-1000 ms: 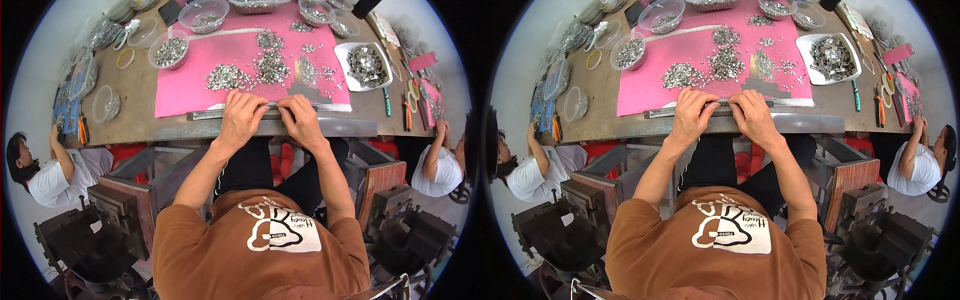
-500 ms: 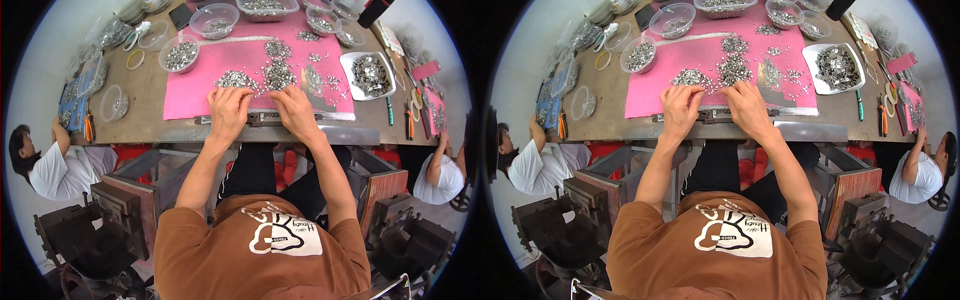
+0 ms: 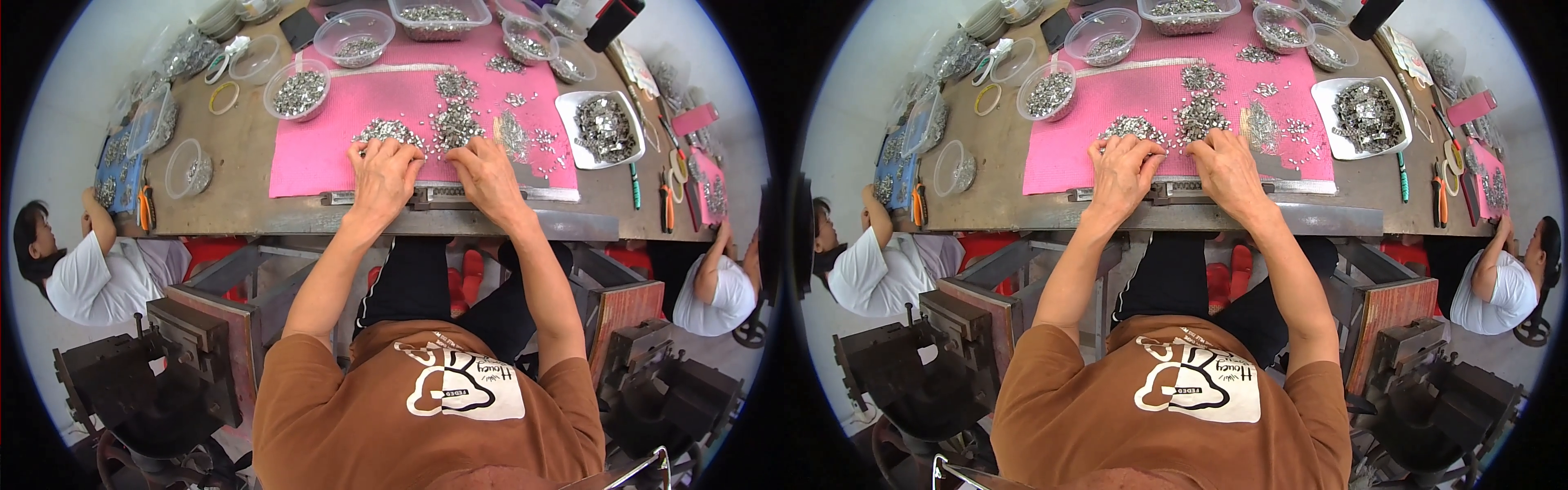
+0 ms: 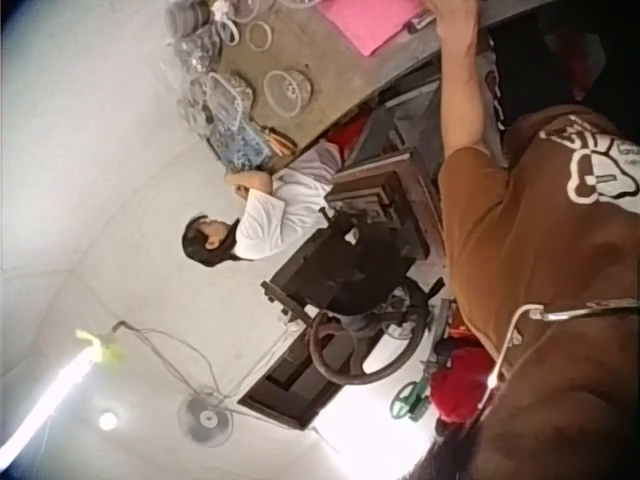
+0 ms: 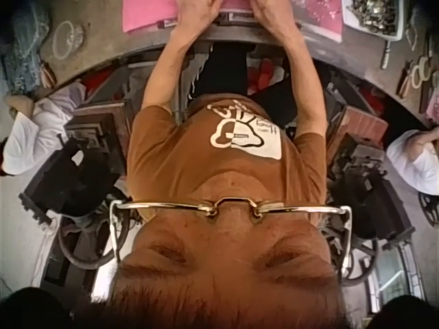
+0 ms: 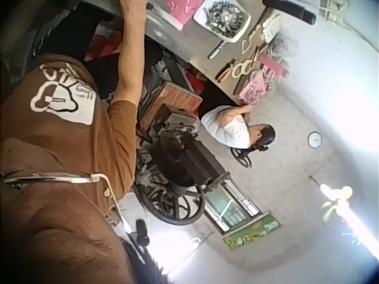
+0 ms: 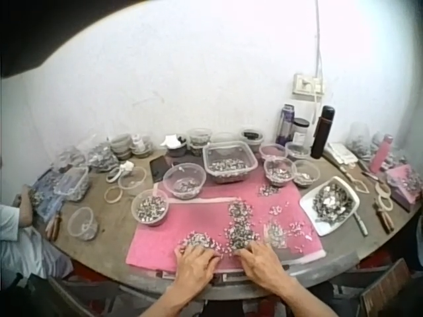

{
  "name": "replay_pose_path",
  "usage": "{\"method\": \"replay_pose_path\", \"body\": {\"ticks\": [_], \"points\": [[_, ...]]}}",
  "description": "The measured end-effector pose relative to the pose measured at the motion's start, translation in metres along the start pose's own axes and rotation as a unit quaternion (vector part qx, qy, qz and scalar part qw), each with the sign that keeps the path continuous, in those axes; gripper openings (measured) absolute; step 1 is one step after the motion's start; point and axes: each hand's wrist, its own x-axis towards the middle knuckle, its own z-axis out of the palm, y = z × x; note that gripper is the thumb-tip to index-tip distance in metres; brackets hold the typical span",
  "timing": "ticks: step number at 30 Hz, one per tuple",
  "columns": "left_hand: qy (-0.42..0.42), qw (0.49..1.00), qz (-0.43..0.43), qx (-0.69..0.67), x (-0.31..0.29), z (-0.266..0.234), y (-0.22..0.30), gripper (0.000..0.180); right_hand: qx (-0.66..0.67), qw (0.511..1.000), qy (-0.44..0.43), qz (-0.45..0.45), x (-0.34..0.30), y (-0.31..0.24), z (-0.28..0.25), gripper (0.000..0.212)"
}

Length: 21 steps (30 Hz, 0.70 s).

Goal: The person assembles and presses small metal pieces using a manual hand-press and a metal mold.

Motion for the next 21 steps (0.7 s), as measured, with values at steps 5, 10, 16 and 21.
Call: {"method": "replay_pose_path", "body": {"ticks": [5, 10, 16, 21], "points": [[-0.006, 1.000, 0.004, 0.000, 0.002, -0.001, -0.001, 0.010, 0.005, 1.000, 0.026, 0.017, 0.001, -0.002, 0.011, 0.008], [-0.013, 1.000, 0.008, 0.004, 0.002, -0.003, -0.001, 0.009, 0.014, 0.998, 0.030, 0.044, 0.004, -0.008, 0.013, 0.007], [-0.024, 0.999, 0.041, 0.003, 0.006, -0.009, 0.002, 0.009, -0.012, 0.999, 0.025, 0.032, 0.003, 0.001, 0.016, 0.006], [-0.030, 0.991, 0.063, -0.117, -0.009, -0.009, 0.026, 0.009, -0.002, 0.999, 0.010, 0.043, -0.004, 0.005, 0.011, 0.007]]}}
